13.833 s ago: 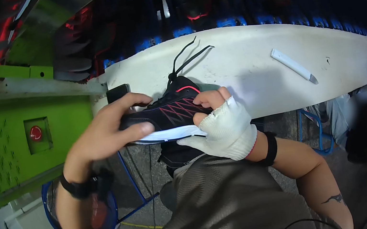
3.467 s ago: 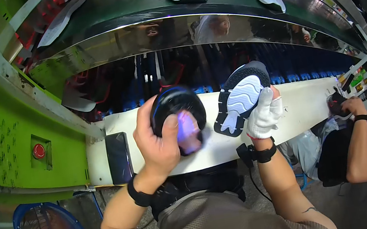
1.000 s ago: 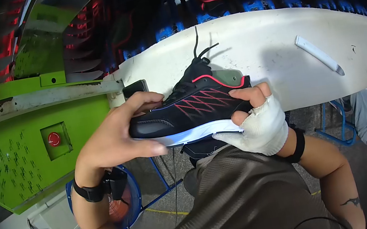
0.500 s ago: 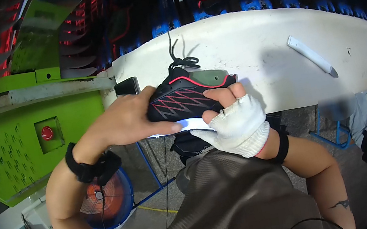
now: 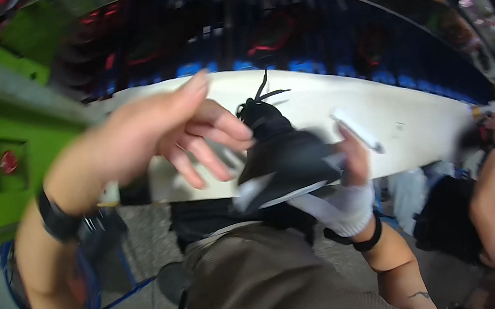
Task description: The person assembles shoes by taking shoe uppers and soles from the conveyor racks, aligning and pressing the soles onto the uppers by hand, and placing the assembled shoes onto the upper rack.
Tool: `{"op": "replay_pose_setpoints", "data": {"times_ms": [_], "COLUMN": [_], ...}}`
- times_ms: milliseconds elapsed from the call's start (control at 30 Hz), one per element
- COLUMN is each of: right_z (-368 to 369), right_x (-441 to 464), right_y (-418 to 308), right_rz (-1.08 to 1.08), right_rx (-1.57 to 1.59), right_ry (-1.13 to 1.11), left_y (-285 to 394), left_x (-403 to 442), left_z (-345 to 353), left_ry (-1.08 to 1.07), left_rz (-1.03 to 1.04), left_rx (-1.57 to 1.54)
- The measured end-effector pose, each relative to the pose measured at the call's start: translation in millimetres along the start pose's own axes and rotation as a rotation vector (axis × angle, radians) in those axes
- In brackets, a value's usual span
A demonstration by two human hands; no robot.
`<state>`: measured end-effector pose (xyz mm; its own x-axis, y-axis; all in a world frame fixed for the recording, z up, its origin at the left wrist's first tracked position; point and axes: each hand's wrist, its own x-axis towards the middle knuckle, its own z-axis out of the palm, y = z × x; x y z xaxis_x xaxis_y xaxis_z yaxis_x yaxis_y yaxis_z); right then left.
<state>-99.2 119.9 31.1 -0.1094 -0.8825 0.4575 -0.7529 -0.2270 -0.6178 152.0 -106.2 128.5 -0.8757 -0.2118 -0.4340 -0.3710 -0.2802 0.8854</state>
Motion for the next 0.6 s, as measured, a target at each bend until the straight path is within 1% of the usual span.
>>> {"op": "replay_pose_setpoints", "data": {"times_ms": [33, 67, 100, 133, 167, 200, 233, 267, 333, 367, 433, 467, 500, 567, 600], "right_z": [-34, -62, -88, -107, -122, -122, -131, -132, -130, -127, -121, -120, -120, -118, -116], "right_x": [21, 46, 71, 86, 98, 103, 106, 110, 117, 120, 125, 123, 128, 138, 143], "right_y": [-9, -19, -26, -26, -20, -21, -20, -25, -37, -42, -49, -42, -42, -45, -44], "right_rz": [-0.066, -0.115, -0.144, -0.142, -0.166, -0.106, -0.126, -0.08, -0.004, -0.033, -0.087, -0.063, -0.072, -0.073, -0.078], "right_rx": [-0.081, -0.19, -0.311, -0.394, -0.473, -0.484, -0.586, -0.617, -0.625, -0.637, -0.663, -0.639, -0.639, -0.646, -0.631], "right_ry": [0.019, -0.013, -0.09, -0.18, -0.314, -0.294, -0.387, -0.447, -0.538, -0.546, -0.56, -0.576, -0.584, -0.628, -0.64], "left_y": [-28, -61, -60, -64, -74, -76, -75, -74, -72, -69, -63, -54, -53, -55, -54], "left_x": [16, 41, 54, 63, 70, 70, 70, 73, 78, 83, 93, 94, 96, 97, 102], "left_z": [26, 55, 85, 113, 136, 152, 163, 168, 170, 171, 153, 149, 145, 139, 138], "left_ry": [0.0, 0.022, 0.144, 0.344, 0.46, 0.533, 0.621, 0.628, 0.813, 0.829, 0.749, 0.782, 0.792, 0.704, 0.722], "left_rz": [0.237, 0.446, 0.663, 0.729, 0.729, 0.718, 0.685, 0.703, 0.698, 0.699, 0.564, 0.62, 0.618, 0.849, 0.95], "left_rx": [-0.15, -0.002, 0.251, 0.563, 0.595, 0.658, 0.722, 0.692, 0.65, 0.642, 0.546, 0.511, 0.505, 0.532, 0.478]}}
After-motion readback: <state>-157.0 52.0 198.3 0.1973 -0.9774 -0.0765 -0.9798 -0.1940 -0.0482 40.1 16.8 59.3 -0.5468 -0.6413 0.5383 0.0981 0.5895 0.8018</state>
